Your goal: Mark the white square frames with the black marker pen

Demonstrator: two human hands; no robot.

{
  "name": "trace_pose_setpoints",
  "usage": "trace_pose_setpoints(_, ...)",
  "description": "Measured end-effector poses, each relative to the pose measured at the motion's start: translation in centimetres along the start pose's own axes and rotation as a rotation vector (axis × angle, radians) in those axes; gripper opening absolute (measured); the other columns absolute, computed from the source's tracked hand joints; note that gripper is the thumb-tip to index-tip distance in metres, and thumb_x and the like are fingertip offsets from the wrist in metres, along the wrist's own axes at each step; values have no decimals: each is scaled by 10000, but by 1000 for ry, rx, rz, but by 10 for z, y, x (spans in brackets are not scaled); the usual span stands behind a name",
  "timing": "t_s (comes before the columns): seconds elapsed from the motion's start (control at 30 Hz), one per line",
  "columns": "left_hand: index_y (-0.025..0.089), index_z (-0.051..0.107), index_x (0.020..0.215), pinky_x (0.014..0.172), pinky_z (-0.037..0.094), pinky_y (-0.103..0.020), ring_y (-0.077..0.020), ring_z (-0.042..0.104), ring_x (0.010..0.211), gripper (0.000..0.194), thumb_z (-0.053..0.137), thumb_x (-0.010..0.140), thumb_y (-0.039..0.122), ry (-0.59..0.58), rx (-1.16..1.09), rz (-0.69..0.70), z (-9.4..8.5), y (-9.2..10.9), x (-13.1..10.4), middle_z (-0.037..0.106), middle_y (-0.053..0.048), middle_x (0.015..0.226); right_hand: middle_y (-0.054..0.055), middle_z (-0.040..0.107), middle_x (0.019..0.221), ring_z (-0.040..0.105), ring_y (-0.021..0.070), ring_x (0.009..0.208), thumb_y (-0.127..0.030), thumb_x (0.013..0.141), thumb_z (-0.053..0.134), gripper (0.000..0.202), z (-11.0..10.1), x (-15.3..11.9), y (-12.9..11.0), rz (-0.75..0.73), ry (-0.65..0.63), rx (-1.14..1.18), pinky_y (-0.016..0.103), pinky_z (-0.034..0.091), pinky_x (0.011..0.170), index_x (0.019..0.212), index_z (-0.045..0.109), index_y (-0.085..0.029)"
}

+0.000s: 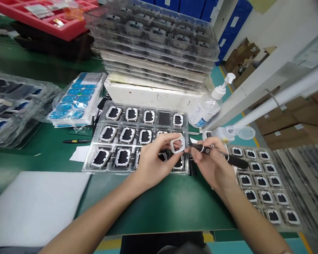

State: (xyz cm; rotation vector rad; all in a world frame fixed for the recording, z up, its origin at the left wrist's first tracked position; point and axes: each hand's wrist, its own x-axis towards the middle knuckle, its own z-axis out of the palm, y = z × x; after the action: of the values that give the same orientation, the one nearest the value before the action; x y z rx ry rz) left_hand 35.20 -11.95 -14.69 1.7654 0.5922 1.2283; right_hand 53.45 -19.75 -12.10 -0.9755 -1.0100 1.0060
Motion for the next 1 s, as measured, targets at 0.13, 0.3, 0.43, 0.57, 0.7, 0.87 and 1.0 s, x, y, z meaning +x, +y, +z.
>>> trace_pose_setpoints(0.13,234,680,1306,942,694,-278,-166,813,996,398,808,939,147,-2,27,51,1,3,-1,801,-38,1121,-93,504,540,507,179,539,-530,859,771,284,3,6,-4,164,58,39,570,648,931,918,591,-318)
trace_pose_setpoints(0.3,227,673,1309,969,692,-285,-162,813,985,415,813,930,134,-31,49,77,0,7,-2,805,-30,1109,-100,470,531,422,161,524,-515,829,764,290,1,9,-5,219,45,97,560,624,976,860,559,-312)
trace_pose_setpoints(0.43,230,671,1301,966,699,-303,-171,816,976,401,817,934,164,-36,62,50,0,9,-3,807,-30,1087,-104,427,502,398,165,517,-528,840,735,301,1,11,-5,242,21,101,565,611,994,822,528,-310)
trace_pose_setpoints(0.57,223,671,1298,985,696,-299,-179,823,1006,399,816,932,161,-41,25,28,0,9,-2,810,-35,1116,-106,396,500,396,164,506,-542,883,702,340,2,12,-4,236,17,68,540,625,938,794,474,-305)
trace_pose_setpoints(0.7,216,669,1298,991,687,-281,-168,822,1012,415,818,921,129,-57,-16,7,0,8,-1,807,-29,1105,-95,462,541,439,148,524,-513,927,745,315,-1,7,-1,133,37,41,463,636,848,818,545,-295)
trace_pose_setpoints(0.87,227,664,1288,982,689,-274,-172,820,1044,396,805,932,123,-85,-35,-80,0,5,1,806,-21,1082,-35,648,749,681,174,760,-276,896,850,182,3,-9,6,-301,150,-273,432,659,887,973,685,-278)
trace_pose_setpoints(1.0,241,666,1295,1012,679,-260,-163,817,1083,390,760,948,91,-113,-30,-56,1,4,0,803,-20,1149,-11,692,862,734,188,831,-108,865,811,276,12,-17,9,-477,150,-514,545,658,1061,1056,693,-267)
